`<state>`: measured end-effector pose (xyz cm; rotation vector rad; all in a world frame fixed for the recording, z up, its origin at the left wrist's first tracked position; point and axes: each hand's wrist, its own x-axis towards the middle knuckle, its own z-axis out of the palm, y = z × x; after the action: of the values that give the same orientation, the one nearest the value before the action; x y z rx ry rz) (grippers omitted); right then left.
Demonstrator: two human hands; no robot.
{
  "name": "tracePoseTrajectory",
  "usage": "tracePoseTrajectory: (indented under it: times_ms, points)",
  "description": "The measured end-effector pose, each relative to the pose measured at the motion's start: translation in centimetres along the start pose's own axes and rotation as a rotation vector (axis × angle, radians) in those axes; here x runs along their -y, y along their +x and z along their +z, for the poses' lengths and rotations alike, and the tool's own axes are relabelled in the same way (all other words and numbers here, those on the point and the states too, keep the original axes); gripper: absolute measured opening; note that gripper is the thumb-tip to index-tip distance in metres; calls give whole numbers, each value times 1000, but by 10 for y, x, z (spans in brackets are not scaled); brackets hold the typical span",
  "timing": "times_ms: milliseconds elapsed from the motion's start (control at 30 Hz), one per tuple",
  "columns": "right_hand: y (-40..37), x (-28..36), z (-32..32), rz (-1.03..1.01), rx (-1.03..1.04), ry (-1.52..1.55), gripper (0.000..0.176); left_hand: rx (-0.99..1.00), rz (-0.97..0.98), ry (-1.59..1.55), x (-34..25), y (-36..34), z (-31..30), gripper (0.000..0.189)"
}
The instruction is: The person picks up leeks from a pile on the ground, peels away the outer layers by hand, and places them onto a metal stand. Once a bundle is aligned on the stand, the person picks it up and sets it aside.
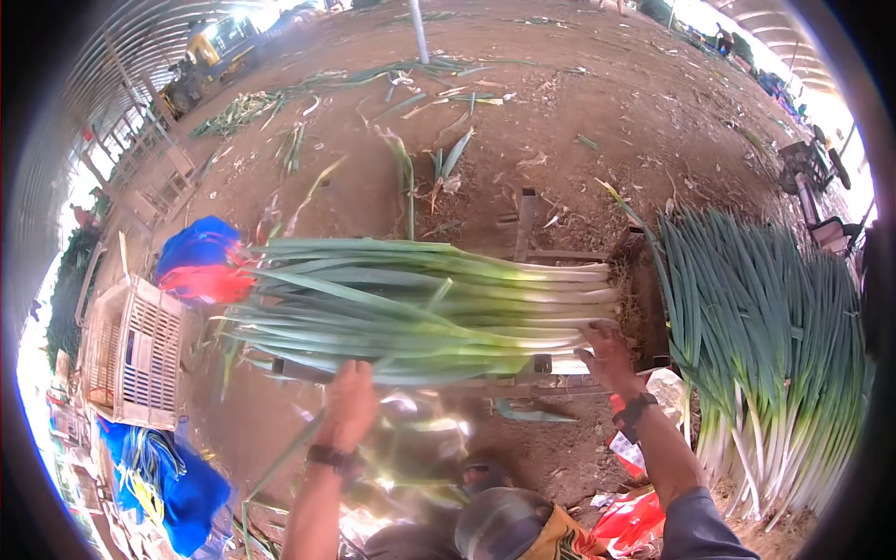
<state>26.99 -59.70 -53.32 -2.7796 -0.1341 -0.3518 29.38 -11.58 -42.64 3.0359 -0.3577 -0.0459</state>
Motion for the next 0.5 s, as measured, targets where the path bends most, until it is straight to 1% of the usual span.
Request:
tracePoseTrajectory:
  times_ms: [100, 133, 200, 300, 400, 500]
  points:
    - [-5, -8, 2, 4, 33, 75, 41, 31, -10, -38, 2, -8, -7, 18]
    - [-7, -9, 4, 8, 45, 103, 40, 56, -44, -41, 3, -13, -11, 19]
    - [-7, -6, 9, 56, 66, 52, 40, 101, -110, -37, 7, -21, -23, 22]
    - [-7, 7, 4, 131, 75, 61, 40, -21, -59, -27, 22, -47, -26, 20]
    - [-6, 13, -1, 167, 68, 72, 39, 74, -194, -85, 22, -88, -47, 23]
    - [-6, 11, 5, 158, 97, -15, 37, 56, -371, -108, 50, -155, -23, 23]
